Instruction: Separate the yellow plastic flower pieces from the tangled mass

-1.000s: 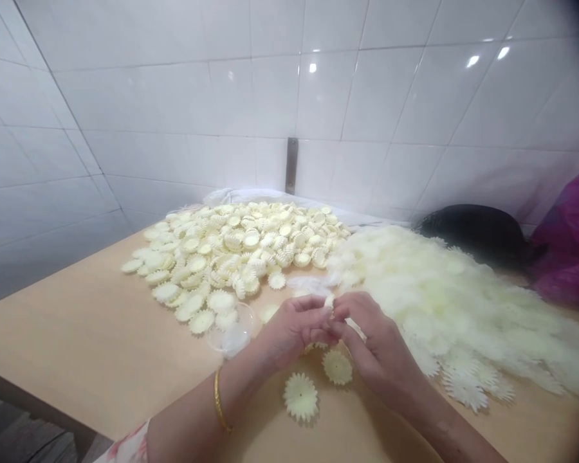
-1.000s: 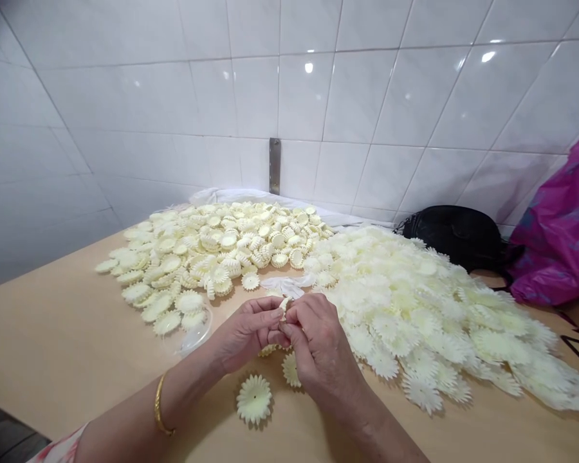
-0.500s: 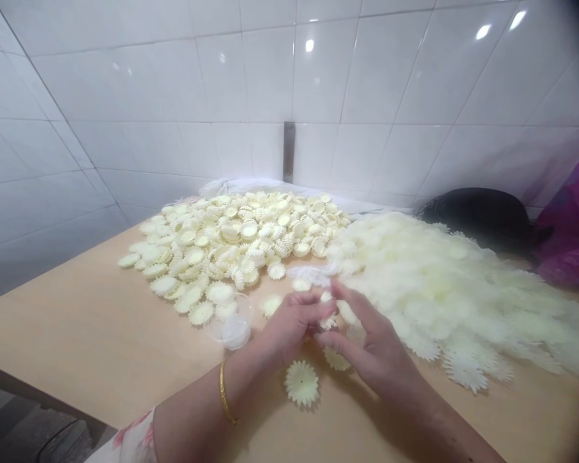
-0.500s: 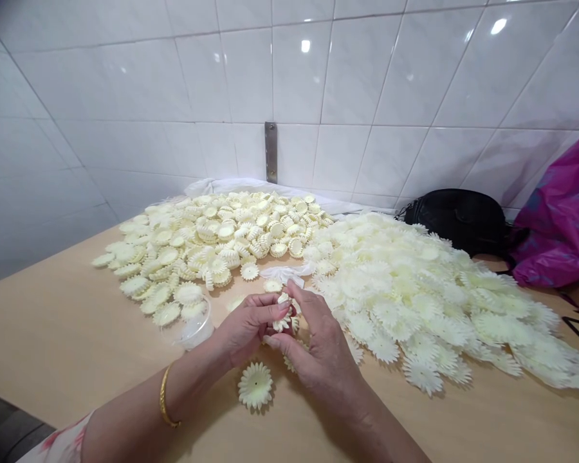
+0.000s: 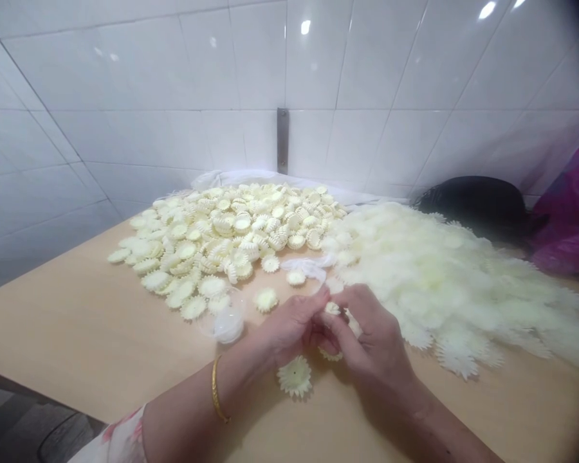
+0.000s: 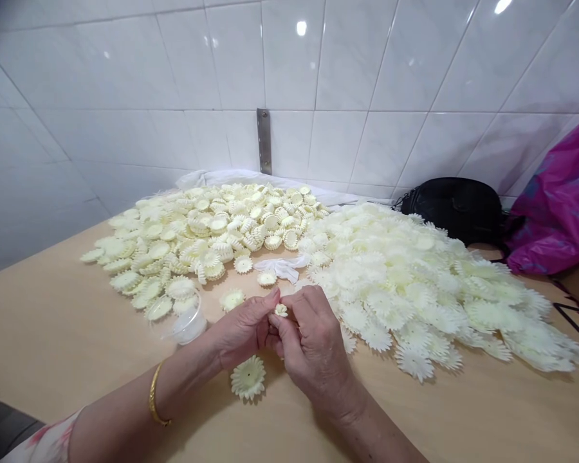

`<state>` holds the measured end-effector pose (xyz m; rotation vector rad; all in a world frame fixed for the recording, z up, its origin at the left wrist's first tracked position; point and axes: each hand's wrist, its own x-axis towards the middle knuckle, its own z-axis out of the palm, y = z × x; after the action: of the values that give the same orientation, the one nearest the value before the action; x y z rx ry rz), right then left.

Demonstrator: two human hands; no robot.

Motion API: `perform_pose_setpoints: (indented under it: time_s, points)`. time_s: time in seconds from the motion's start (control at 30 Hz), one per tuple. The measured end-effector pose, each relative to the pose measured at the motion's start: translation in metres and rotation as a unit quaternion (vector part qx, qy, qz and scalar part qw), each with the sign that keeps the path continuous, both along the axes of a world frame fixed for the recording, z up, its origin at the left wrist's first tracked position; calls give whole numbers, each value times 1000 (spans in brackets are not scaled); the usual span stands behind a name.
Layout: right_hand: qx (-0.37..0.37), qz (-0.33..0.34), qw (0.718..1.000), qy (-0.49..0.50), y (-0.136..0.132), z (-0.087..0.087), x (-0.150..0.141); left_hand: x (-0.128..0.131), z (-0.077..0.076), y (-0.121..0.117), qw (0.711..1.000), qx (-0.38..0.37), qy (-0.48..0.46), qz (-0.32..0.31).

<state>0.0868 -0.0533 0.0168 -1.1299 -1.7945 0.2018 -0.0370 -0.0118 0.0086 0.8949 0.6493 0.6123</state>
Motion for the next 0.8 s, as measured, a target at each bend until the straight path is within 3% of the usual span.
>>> perform_pose_setpoints:
  time_s: [0.13, 0.23, 0.43, 0.57, 0.7, 0.8]
  points:
    - [-12, -58, 998, 3, 3, -5, 7, 0, 2, 1, 997, -35, 3, -66]
    - [-15, -44, 999, 0, 6, -7, 11, -5, 5, 4, 996, -33, 8, -82]
    - [-36, 53, 998, -9, 7, -1, 14, -10, 8, 8, 998, 46, 37, 3]
    - [-142, 131, 981, 6, 6, 5, 26, -10, 4, 5, 985, 146, 93, 26]
    - [-221, 119, 964, 82, 8, 3, 32, -7, 0, 1, 942, 274, 164, 107]
    - [-245, 90, 958, 120, 9, 1, 26, -5, 0, -2, 930, 294, 179, 131]
